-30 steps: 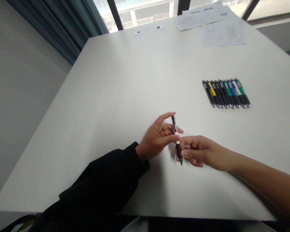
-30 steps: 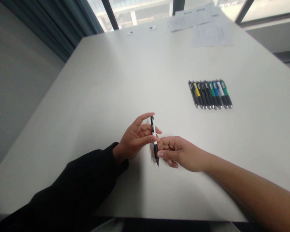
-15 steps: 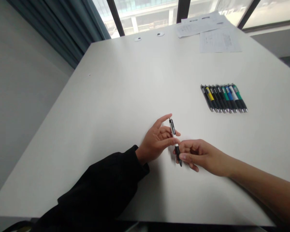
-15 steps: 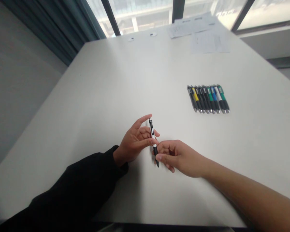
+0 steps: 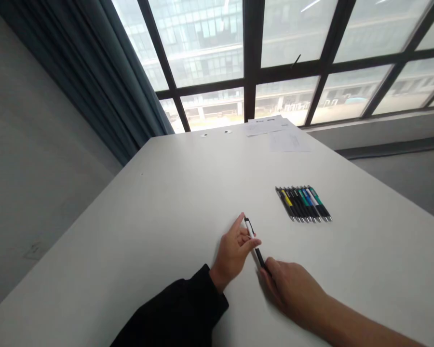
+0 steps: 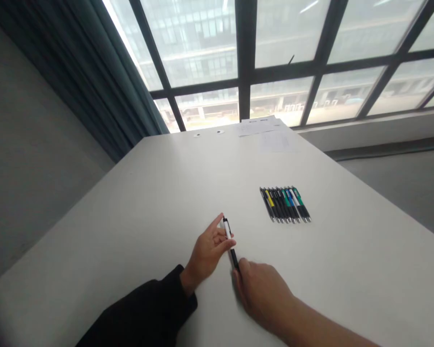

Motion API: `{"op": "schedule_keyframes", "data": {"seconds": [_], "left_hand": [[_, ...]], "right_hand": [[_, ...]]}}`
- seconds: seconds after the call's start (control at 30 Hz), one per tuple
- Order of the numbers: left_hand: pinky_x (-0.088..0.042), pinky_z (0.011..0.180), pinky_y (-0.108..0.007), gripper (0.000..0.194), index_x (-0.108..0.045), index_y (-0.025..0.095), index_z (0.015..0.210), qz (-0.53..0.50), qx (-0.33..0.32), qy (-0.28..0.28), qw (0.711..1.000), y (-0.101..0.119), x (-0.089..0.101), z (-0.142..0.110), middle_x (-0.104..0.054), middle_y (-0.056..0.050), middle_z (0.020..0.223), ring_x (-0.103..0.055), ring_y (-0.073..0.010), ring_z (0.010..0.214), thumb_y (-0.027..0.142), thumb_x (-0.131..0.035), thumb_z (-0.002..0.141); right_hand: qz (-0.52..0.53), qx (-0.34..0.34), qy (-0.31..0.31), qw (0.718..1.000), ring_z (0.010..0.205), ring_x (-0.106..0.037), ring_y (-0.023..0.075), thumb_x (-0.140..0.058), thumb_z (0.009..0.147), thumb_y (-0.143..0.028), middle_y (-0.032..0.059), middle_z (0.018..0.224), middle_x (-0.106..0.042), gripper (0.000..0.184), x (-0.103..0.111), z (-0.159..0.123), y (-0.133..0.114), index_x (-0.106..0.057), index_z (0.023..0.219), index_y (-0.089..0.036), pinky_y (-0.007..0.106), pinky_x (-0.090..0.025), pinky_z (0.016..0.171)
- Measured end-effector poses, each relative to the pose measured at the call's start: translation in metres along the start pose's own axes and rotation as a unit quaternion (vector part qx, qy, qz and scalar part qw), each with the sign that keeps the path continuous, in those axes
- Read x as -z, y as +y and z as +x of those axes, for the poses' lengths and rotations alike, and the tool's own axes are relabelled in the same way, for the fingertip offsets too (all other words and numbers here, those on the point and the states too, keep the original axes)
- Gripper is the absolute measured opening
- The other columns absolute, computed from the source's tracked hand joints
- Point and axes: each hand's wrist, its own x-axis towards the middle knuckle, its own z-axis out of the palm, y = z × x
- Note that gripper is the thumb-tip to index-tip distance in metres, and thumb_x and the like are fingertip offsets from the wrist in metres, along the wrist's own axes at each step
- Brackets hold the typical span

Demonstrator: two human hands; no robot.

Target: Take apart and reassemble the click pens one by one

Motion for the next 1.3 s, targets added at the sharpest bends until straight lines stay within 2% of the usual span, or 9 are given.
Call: {"op": "schedule_keyframes", "data": {"seconds": [0.13, 0.4, 0.53, 0.73, 0.9, 1.0, 1.1, 1.2, 1.3], "left_hand": [[-0.057, 0.074, -0.033, 0.088, -0.03, 0.017, 0.156, 0.068, -0.022, 0.033, 0.997, -0.001, 0.002, 0.008, -0.067, -0.013, 0.118, -0.069, -0.0155, 0.078, 0.054, -0.072, 0.088], [-0.049, 0.065, -0.027, 0.06, -0.053, 0.015, 0.13, 0.107, -0.041, 0.009, 0.993, 0.004, 0.005, 0.001, -0.063, -0.002, 0.087, -0.063, -0.0144, 0.071, 0.061, -0.061, 0.092], [-0.044, 0.06, -0.026, 0.04, -0.062, 0.015, 0.094, 0.148, -0.045, -0.026, 0.988, 0.013, 0.005, -0.006, -0.06, 0.0, 0.074, -0.056, -0.0127, 0.062, 0.055, -0.058, 0.096], [-0.047, 0.066, -0.028, 0.026, -0.068, 0.016, 0.082, 0.316, -0.152, -0.049, 0.935, 0.016, 0.005, -0.017, -0.065, -0.003, 0.076, -0.057, -0.0143, 0.067, 0.039, -0.067, 0.093], [-0.054, 0.076, -0.034, 0.038, -0.07, 0.017, 0.089, 0.411, -0.293, -0.059, 0.861, 0.002, 0.013, -0.018, -0.071, -0.007, 0.084, -0.065, -0.0207, 0.08, 0.055, -0.069, 0.09], [-0.055, 0.084, -0.042, 0.055, -0.072, 0.017, 0.099, 0.461, -0.364, -0.098, 0.803, -0.001, 0.033, -0.027, -0.074, -0.011, 0.095, -0.068, -0.0254, 0.088, 0.07, -0.068, 0.083], [-0.052, 0.101, -0.049, 0.082, -0.069, 0.017, 0.121, 0.486, -0.379, -0.169, 0.769, 0.002, 0.061, -0.047, -0.072, -0.018, 0.12, -0.068, -0.0326, 0.111, 0.082, -0.067, 0.072], [-0.033, 0.119, -0.061, 0.11, -0.056, 0.023, 0.144, 0.536, -0.321, -0.22, 0.749, 0.009, 0.082, -0.067, -0.052, -0.019, 0.153, -0.046, -0.044, 0.142, 0.092, -0.067, 0.058], [-0.018, 0.124, -0.065, 0.113, -0.045, 0.027, 0.154, 0.556, -0.267, -0.283, 0.734, 0.019, 0.087, -0.075, -0.034, -0.016, 0.165, -0.029, -0.0453, 0.152, 0.091, -0.064, 0.063]], "right_hand": [[-0.038, -0.106, 0.059, 0.992, 0.08, -0.076, 0.0296, -0.031, 0.107, -0.026, 0.0163, 0.091, -0.078, 0.035, 0.016, 0.019, 0.027, -0.063, 0.1, -0.014, 0.034, -0.037, 0.062], [-0.059, -0.148, 0.104, 0.982, 0.087, -0.076, 0.0302, -0.03, 0.107, -0.022, 0.0221, 0.094, -0.077, 0.041, 0.04, 0.038, 0.064, -0.067, 0.1, -0.007, 0.036, -0.046, 0.071], [-0.068, -0.144, 0.111, 0.981, 0.086, -0.077, 0.0312, -0.032, 0.106, -0.021, 0.0245, 0.091, -0.077, 0.041, 0.04, 0.044, 0.067, -0.069, 0.102, -0.004, 0.037, -0.049, 0.072], [-0.081, -0.158, 0.137, 0.975, 0.084, -0.078, 0.0339, -0.032, 0.106, -0.022, 0.0266, 0.088, -0.076, 0.043, 0.036, 0.052, 0.074, -0.069, 0.104, -0.003, 0.038, -0.051, 0.07], [-0.09, -0.157, 0.154, 0.971, 0.077, -0.077, 0.0321, -0.031, 0.107, -0.025, 0.024, 0.081, -0.075, 0.043, 0.028, 0.052, 0.079, -0.069, 0.1, -0.005, 0.037, -0.053, 0.066], [-0.094, -0.11, 0.166, 0.976, 0.078, -0.075, 0.0293, -0.031, 0.108, -0.035, 0.0193, 0.084, -0.075, 0.045, 0.024, 0.036, 0.082, -0.069, 0.1, -0.01, 0.037, -0.054, 0.069], [-0.091, -0.001, 0.164, 0.982, 0.096, -0.072, 0.0263, -0.042, 0.105, -0.045, 0.0167, 0.108, -0.074, 0.04, 0.017, 0.006, 0.095, -0.07, 0.11, -0.017, 0.038, -0.056, 0.086], [-0.078, 0.225, 0.194, 0.952, 0.122, -0.065, 0.0306, -0.055, 0.099, -0.05, 0.0194, 0.133, -0.067, 0.049, 0.011, -0.024, 0.112, -0.064, 0.137, -0.02, 0.044, -0.054, 0.101], [-0.114, 0.291, 0.133, 0.941, 0.148, -0.041, 0.0381, -0.062, 0.093, -0.059, 0.0155, 0.162, -0.043, 0.078, 0.009, -0.039, 0.121, -0.038, 0.16, -0.027, 0.058, -0.042, 0.114]]}}
